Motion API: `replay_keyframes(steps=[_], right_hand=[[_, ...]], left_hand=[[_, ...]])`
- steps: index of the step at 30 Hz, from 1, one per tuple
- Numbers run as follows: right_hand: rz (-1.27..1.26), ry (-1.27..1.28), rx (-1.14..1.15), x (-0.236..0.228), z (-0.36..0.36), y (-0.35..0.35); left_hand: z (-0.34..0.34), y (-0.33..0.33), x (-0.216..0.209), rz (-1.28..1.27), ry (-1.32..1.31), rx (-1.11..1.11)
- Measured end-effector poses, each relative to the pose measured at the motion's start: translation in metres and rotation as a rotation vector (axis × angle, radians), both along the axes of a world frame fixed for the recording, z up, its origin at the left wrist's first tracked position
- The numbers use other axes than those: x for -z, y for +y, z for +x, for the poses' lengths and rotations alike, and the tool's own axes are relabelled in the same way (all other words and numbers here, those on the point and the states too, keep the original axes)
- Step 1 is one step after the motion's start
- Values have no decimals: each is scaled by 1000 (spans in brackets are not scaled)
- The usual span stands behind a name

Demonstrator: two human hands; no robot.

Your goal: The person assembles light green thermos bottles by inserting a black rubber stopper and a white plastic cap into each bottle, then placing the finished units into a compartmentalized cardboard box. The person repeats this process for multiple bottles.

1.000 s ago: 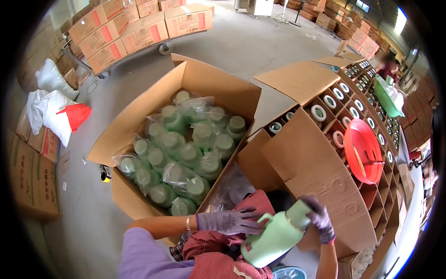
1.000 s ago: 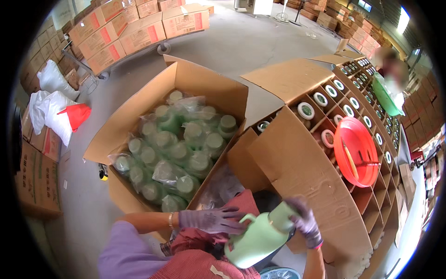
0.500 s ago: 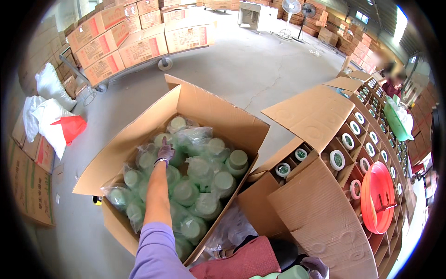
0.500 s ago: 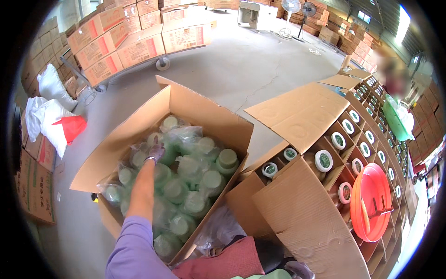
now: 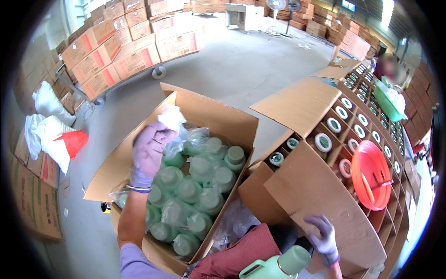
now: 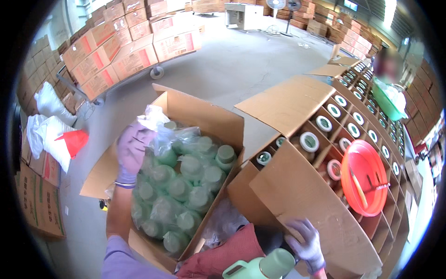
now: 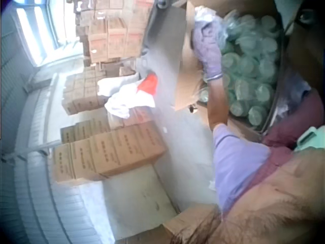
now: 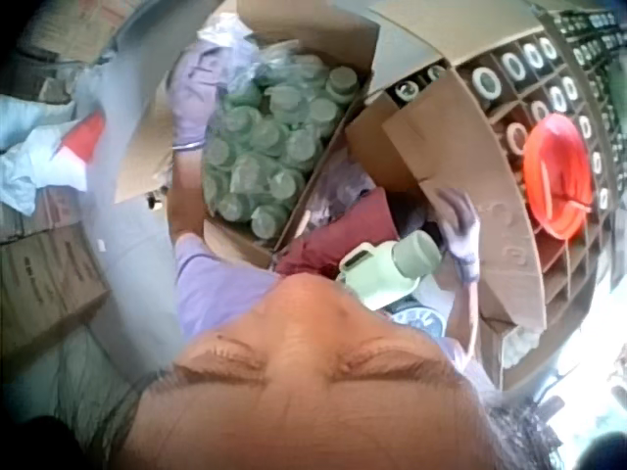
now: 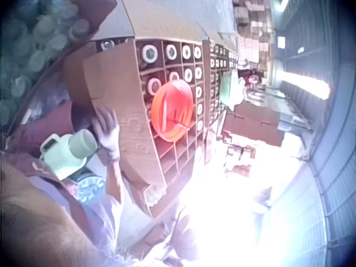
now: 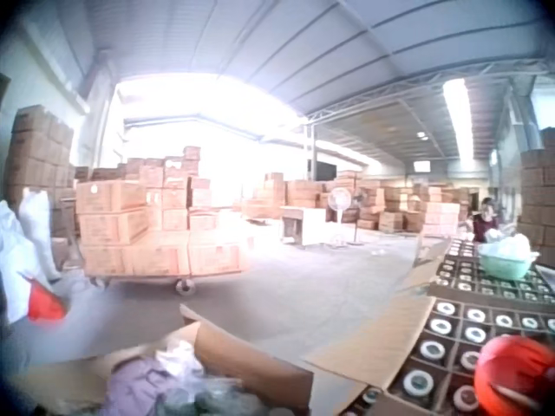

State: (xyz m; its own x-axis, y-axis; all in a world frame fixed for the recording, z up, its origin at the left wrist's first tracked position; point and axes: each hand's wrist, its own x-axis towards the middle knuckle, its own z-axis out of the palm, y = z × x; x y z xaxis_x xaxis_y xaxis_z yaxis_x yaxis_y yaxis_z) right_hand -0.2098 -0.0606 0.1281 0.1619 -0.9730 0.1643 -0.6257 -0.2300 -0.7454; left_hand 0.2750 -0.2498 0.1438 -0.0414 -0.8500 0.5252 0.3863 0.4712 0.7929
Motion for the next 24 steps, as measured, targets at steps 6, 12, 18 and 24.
replay_keyframes(steps=[6, 12, 18, 24], right_hand=[[-492, 249, -144, -4, 61, -72], [-367, -211, -124, 22, 100, -88], [53, -641, 155, 14, 58, -65], [53, -651, 148, 35, 19, -10]], left_hand=[[-46, 16, -130, -136, 444, 377], [-115, -13, -135, 9, 228, 71], [-186, 137, -24, -337, -681, -393], [-268, 141, 86, 513, -29, 200]])
